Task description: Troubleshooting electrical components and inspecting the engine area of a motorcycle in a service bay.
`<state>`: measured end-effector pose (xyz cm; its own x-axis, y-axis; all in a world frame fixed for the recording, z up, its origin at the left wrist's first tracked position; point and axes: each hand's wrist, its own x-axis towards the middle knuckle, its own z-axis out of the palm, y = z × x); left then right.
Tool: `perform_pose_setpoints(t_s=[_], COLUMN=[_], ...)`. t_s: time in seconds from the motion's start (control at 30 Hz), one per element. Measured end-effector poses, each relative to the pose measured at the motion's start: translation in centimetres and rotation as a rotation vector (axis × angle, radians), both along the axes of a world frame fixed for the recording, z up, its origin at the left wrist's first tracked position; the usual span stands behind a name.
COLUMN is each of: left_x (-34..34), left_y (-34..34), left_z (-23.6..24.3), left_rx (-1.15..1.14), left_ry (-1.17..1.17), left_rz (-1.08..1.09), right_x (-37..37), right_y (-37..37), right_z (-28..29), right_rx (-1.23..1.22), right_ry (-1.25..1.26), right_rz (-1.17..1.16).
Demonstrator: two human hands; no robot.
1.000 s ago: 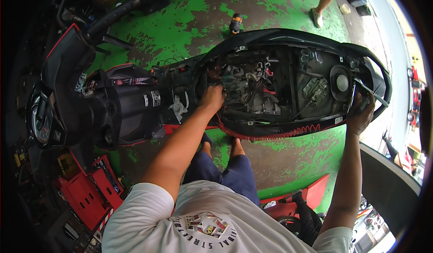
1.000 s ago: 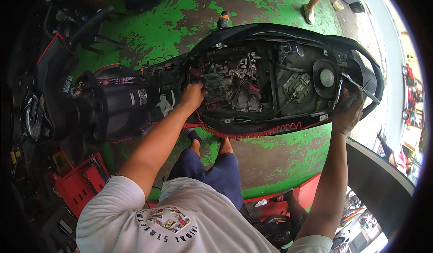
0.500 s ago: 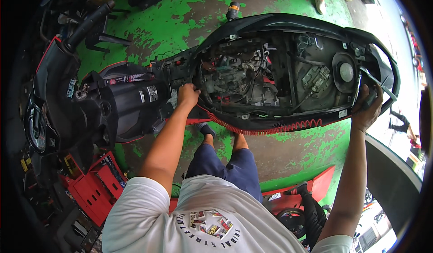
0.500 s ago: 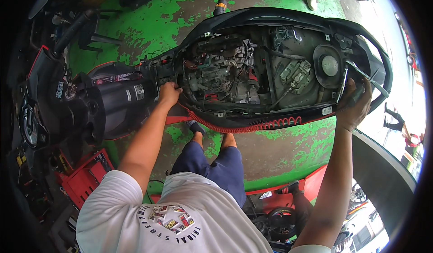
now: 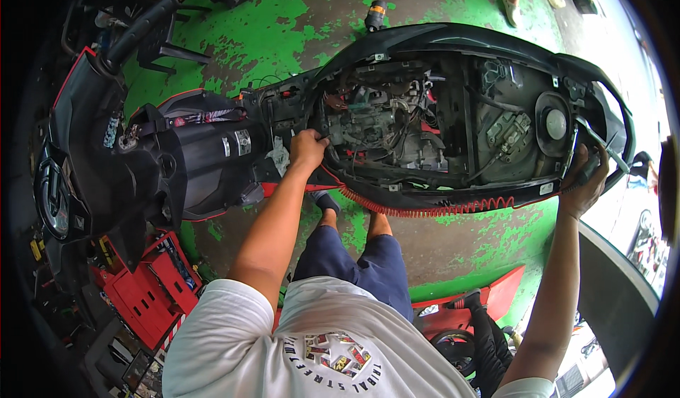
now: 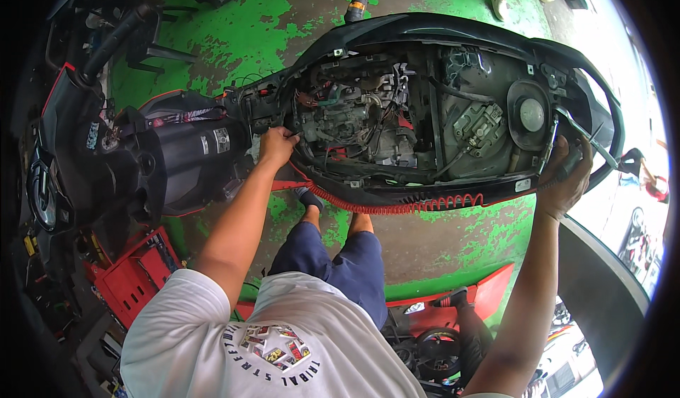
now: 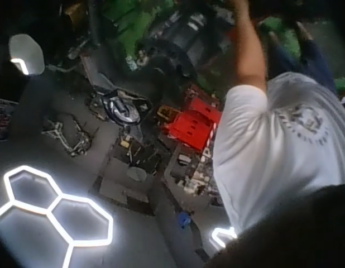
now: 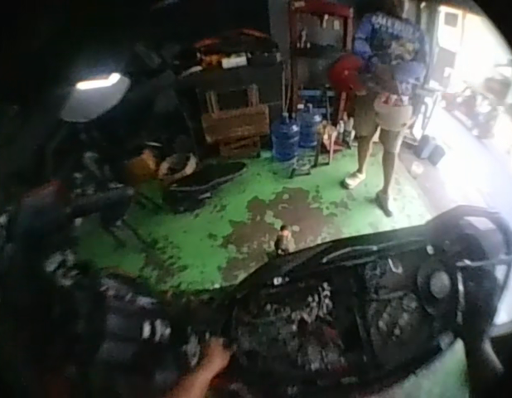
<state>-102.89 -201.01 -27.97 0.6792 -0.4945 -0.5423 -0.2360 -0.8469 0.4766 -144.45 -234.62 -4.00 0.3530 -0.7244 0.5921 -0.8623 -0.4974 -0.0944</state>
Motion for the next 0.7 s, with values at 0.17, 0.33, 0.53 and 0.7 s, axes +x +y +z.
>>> perform_pose_setpoints(t_s=[0.17,0.33,0.53,0.7], left_x=[0.7,4.4,7.1,8.6], left_y=[-0.6,0.8,0.2,-0.7], left_z=[0.0,-1.4,-6.1,-9.3], left_rx=[0.011,0.123,0.157,0.244], left_ry=[-0.174,-0.144,-0.189,-0.005], left_rz=[-0.014,0.115,-0.104,-0.256], right_x=[0.1,0.3,0.1,0.0], right_y=[0.1,0.2,0.1,-0.1], right_z=[0.1,0.1,0.0,-0.2], right_rx=[0.010,0.020,0.028,0.016], right_ry=[0.004,-0.015,-0.026,-0.035], right_rz=[-0.020,-0.006,-0.010,0.003])
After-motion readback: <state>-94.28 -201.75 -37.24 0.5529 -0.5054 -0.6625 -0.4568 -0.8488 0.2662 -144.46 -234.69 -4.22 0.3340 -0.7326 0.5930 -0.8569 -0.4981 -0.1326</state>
